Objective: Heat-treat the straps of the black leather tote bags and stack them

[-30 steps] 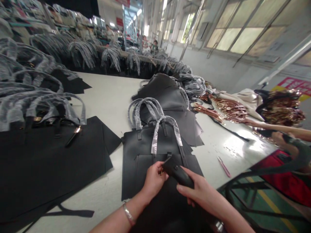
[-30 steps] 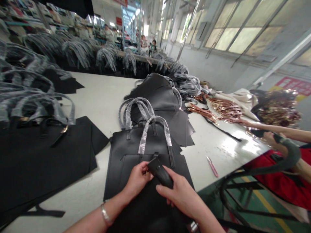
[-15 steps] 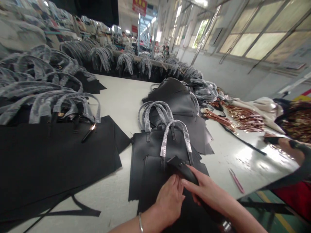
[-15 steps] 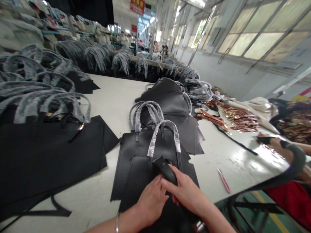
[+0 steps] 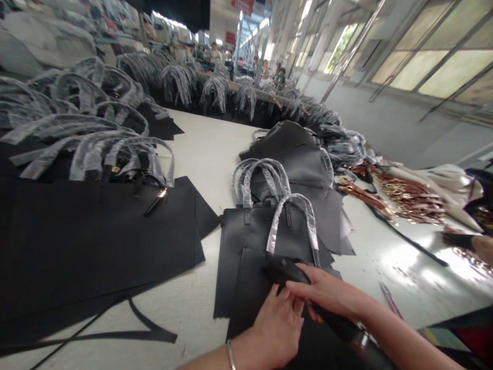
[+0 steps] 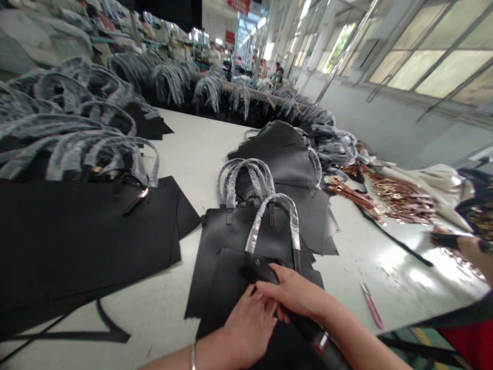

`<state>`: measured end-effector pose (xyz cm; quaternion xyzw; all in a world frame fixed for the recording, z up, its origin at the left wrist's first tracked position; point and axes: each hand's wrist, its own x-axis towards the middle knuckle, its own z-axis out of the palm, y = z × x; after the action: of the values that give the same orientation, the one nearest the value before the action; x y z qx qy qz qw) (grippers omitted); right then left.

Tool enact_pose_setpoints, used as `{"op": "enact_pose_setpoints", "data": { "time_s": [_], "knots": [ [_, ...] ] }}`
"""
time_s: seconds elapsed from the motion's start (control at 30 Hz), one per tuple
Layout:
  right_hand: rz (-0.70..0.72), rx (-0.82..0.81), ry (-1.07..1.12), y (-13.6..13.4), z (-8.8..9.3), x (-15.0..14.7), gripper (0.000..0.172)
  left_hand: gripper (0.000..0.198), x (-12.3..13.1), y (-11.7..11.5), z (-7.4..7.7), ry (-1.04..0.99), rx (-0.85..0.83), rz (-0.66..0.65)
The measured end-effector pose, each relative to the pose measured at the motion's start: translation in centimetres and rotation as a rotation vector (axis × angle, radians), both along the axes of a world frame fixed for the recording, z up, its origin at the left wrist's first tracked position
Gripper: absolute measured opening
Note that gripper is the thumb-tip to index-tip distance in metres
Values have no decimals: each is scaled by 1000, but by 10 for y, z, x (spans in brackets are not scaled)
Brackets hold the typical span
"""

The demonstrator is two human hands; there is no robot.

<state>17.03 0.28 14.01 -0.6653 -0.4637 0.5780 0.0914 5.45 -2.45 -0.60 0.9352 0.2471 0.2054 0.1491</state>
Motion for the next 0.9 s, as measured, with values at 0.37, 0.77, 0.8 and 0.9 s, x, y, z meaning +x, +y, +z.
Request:
{"op": "enact_pose_setpoints", "data": {
  "time_s": [0.37,0.77,0.8,0.9],
  "knots": [
    [215,160,-218,47,-4,-38,14,50,6,4,-3,68,-10,-55],
    [255,88,-203,57,0,-50,17,73,10,1,-12,33,56,-8],
    [250,79,-201,59,-1,-53,18,71,10,1,-13,27,78,5],
    [253,60,-194,64,-1,-55,18,64,9,1,-17,25,110,10]
  ]
}}
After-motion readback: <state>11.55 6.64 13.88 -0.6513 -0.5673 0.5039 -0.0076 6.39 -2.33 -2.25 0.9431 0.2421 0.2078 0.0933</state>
